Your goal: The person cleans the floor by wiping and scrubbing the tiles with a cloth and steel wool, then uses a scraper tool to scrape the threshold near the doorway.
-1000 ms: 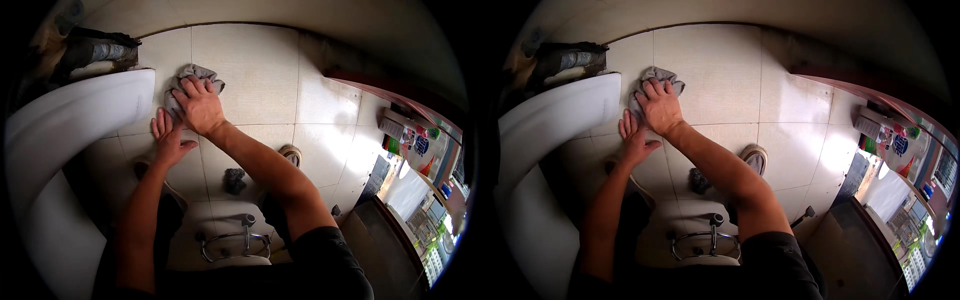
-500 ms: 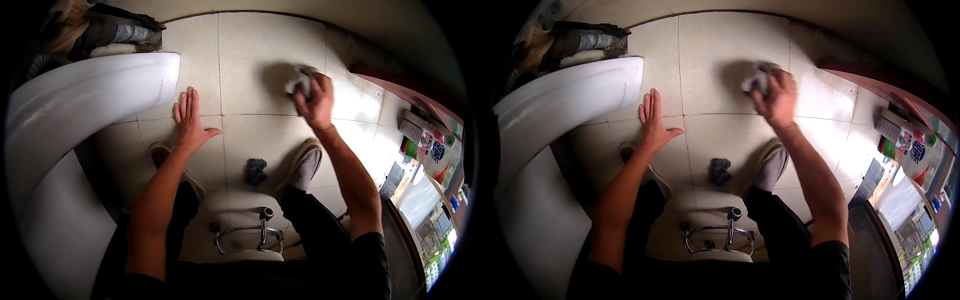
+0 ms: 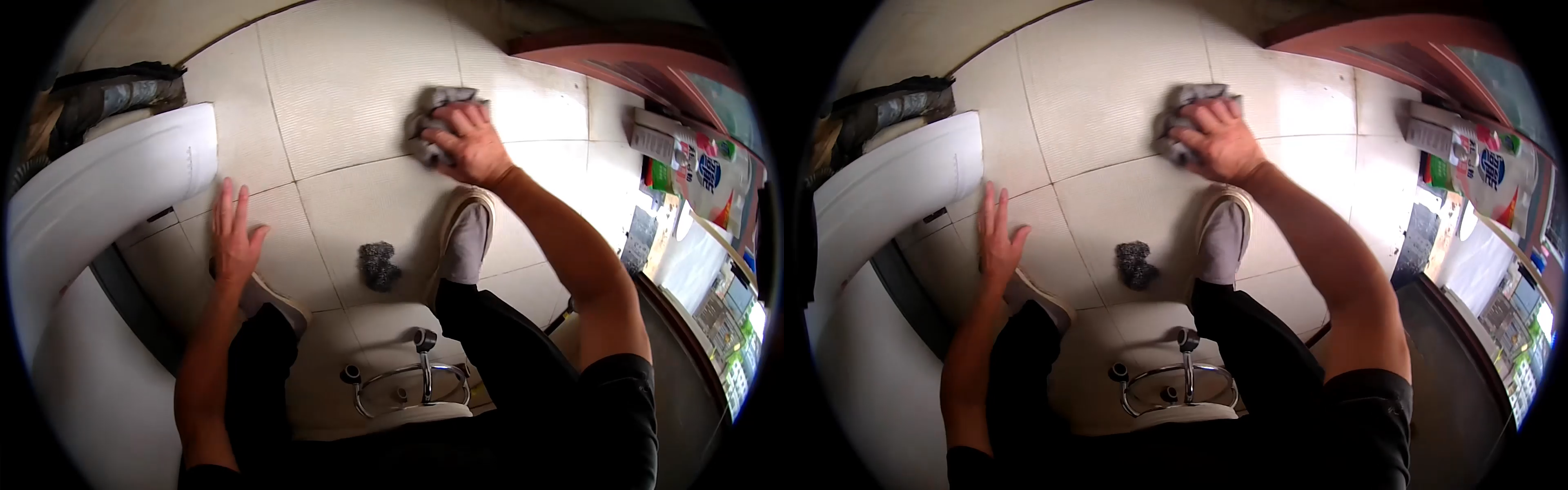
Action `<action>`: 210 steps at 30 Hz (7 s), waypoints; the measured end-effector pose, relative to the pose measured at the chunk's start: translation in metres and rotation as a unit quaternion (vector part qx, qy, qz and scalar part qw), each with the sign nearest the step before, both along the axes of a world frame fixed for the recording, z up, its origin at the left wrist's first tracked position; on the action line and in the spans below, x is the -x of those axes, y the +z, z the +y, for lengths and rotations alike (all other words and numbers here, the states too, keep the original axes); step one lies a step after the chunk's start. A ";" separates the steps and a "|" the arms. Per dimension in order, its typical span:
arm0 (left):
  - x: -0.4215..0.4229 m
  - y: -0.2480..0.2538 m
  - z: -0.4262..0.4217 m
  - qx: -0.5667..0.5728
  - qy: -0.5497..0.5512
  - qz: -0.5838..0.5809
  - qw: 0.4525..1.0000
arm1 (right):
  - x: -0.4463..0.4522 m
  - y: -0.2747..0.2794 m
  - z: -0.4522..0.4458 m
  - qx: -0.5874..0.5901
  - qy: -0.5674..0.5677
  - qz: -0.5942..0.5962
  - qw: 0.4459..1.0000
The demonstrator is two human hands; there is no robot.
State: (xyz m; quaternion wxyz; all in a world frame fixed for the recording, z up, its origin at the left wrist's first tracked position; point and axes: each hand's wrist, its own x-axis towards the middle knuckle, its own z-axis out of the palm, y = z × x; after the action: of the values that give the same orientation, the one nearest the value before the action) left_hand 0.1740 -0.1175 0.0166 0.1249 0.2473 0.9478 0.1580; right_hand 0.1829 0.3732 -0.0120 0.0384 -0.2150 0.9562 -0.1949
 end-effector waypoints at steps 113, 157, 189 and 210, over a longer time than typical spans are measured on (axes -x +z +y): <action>-0.575 0.105 -0.154 -0.130 0.413 -0.444 0.785 | -0.611 0.157 -0.029 0.068 -0.602 -0.226 0.763; -0.286 0.393 0.011 -0.794 0.119 -0.389 0.452 | -0.692 0.084 -0.048 0.071 -0.451 -0.391 0.799; -0.287 0.409 -0.063 -0.728 0.234 -0.329 0.554 | -0.777 0.051 -0.045 0.063 -0.766 -0.472 0.432; -0.218 0.423 0.151 -0.539 0.136 -0.410 0.723 | -0.761 0.202 0.000 0.165 -0.761 -0.212 0.590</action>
State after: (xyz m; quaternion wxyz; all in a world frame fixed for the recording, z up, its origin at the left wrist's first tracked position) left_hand 0.3923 0.0338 0.4394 0.3236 0.0527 0.5825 0.7437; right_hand 0.9442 0.3731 0.1904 0.0418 0.6363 0.6876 -0.3472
